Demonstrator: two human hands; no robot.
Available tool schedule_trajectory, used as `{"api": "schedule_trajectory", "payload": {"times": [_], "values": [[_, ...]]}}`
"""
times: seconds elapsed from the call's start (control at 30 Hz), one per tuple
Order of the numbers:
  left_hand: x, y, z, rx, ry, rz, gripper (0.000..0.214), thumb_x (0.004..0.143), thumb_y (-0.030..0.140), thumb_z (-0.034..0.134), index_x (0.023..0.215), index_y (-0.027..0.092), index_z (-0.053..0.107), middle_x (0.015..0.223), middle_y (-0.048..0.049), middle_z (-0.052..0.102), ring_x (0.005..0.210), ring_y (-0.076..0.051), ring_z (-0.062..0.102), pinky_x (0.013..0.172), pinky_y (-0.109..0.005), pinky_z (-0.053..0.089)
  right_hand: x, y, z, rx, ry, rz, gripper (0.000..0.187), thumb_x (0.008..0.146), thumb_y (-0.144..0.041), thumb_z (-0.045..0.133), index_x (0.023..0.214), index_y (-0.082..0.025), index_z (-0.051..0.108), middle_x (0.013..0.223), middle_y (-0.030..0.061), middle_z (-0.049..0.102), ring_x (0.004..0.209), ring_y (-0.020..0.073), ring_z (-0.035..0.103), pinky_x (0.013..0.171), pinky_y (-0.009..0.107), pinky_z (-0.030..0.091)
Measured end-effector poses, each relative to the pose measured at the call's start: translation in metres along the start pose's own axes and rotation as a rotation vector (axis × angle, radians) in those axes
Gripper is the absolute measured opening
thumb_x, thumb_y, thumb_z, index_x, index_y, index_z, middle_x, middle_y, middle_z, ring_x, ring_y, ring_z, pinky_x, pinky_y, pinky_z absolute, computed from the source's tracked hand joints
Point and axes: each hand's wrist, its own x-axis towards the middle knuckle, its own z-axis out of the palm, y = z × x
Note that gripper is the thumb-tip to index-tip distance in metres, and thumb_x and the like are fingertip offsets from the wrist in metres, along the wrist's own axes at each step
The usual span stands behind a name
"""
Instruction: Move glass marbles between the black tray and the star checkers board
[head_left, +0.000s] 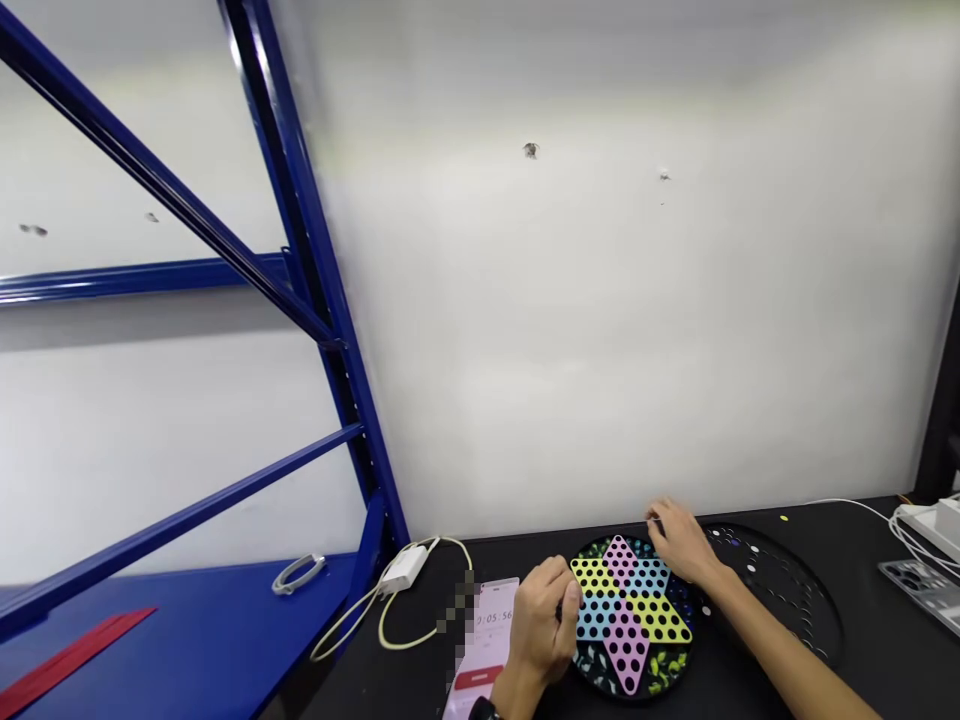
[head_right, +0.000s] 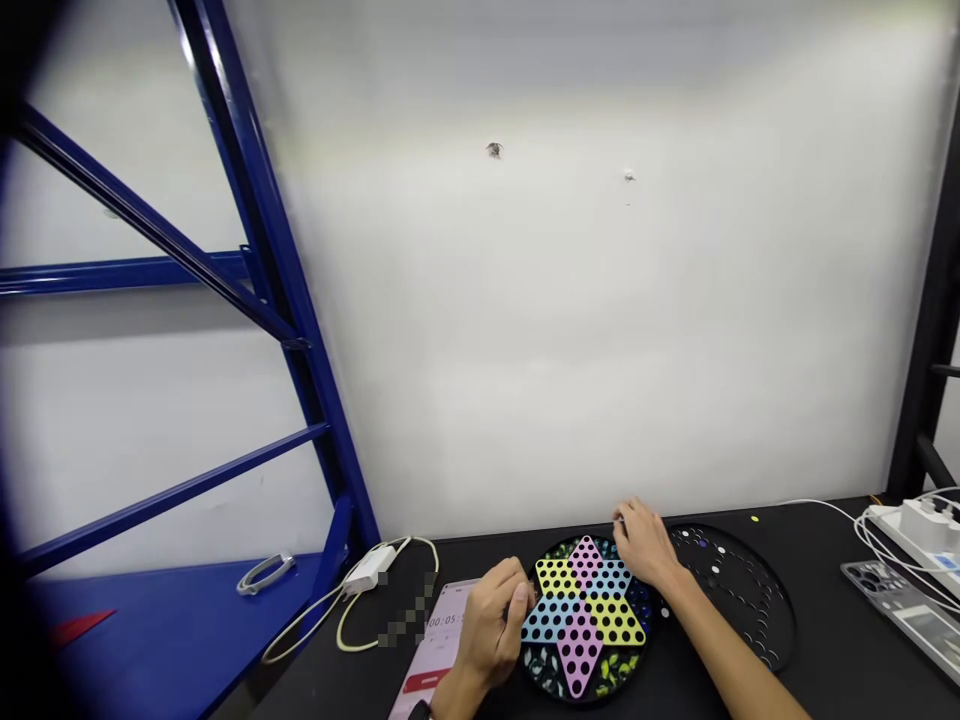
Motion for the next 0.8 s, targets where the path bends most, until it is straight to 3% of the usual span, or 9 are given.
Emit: {"api": "schedule_trajectory", "payload": {"times": [0.13,0.27,0.4,0.6,0.7,0.8], "values": [[0.000,0.001,0.002,-0.011,-0.007,0.018,0.043,0.101,0.024,0.029,0.062,0.021,0.047,0.063,-0.0009,0.053,0.060,-0.015,0.051,0.057,-0.027,0.037,-0.028,0.053,-0.021,0.038,-0.062,0.071,0.013,0.085,-0.025,0.046,0.091,-0.023,0.058,0.096,0.0049,0.062,0.091,0.0209,0.060,0.081,0.033,0.044],[-0.001,0.000,0.003,-0.018,-0.005,0.013,0.044,0.101,0.024,0.028,0.062,0.021,0.048,0.063,-0.0009,0.053,0.060,-0.015,0.051,0.058,-0.028,0.037,-0.052,0.073,-0.018,0.079,-0.139,0.003,0.014,0.085,-0.027,0.047,0.088,-0.023,0.060,0.094,0.0037,0.062,0.082,0.0192,0.060,0.077,0.031,0.047],[-0.001,-0.002,0.002,-0.009,-0.011,-0.004,0.047,0.102,0.023,0.027,0.061,0.021,0.050,0.063,-0.0017,0.053,0.060,-0.015,0.051,0.058,-0.028,0.038,-0.055,0.073,-0.009,0.077,-0.129,-0.009,0.017,0.088,-0.027,0.043,0.084,-0.023,0.059,0.090,0.0041,0.061,0.082,0.0197,0.060,0.078,0.032,0.047],[-0.002,-0.003,0.002,0.000,-0.019,-0.016,0.047,0.102,0.024,0.025,0.061,0.021,0.049,0.063,-0.0026,0.053,0.061,-0.016,0.050,0.058,-0.029,0.038,-0.051,0.074,-0.013,0.160,-0.065,0.013,0.014,0.079,-0.021,0.047,0.078,-0.024,0.060,0.081,0.0025,0.060,0.075,0.0192,0.057,0.072,0.032,0.046],[-0.002,-0.003,0.003,-0.011,-0.014,-0.017,0.045,0.101,0.024,0.026,0.062,0.021,0.048,0.063,-0.0024,0.053,0.061,-0.016,0.049,0.058,-0.029,0.038,-0.041,0.057,-0.016,0.293,0.003,0.035,0.010,0.077,-0.021,0.051,0.076,-0.023,0.060,0.076,0.0021,0.061,0.070,0.0191,0.055,0.069,0.033,0.045],[-0.003,-0.004,0.003,-0.022,-0.009,-0.009,0.044,0.101,0.024,0.027,0.061,0.021,0.047,0.063,-0.0019,0.053,0.061,-0.016,0.050,0.058,-0.029,0.037,-0.017,0.024,-0.004,0.379,0.029,0.031,0.008,0.078,-0.021,0.052,0.078,-0.023,0.060,0.074,0.0019,0.062,0.069,0.0182,0.056,0.070,0.032,0.046]]}}
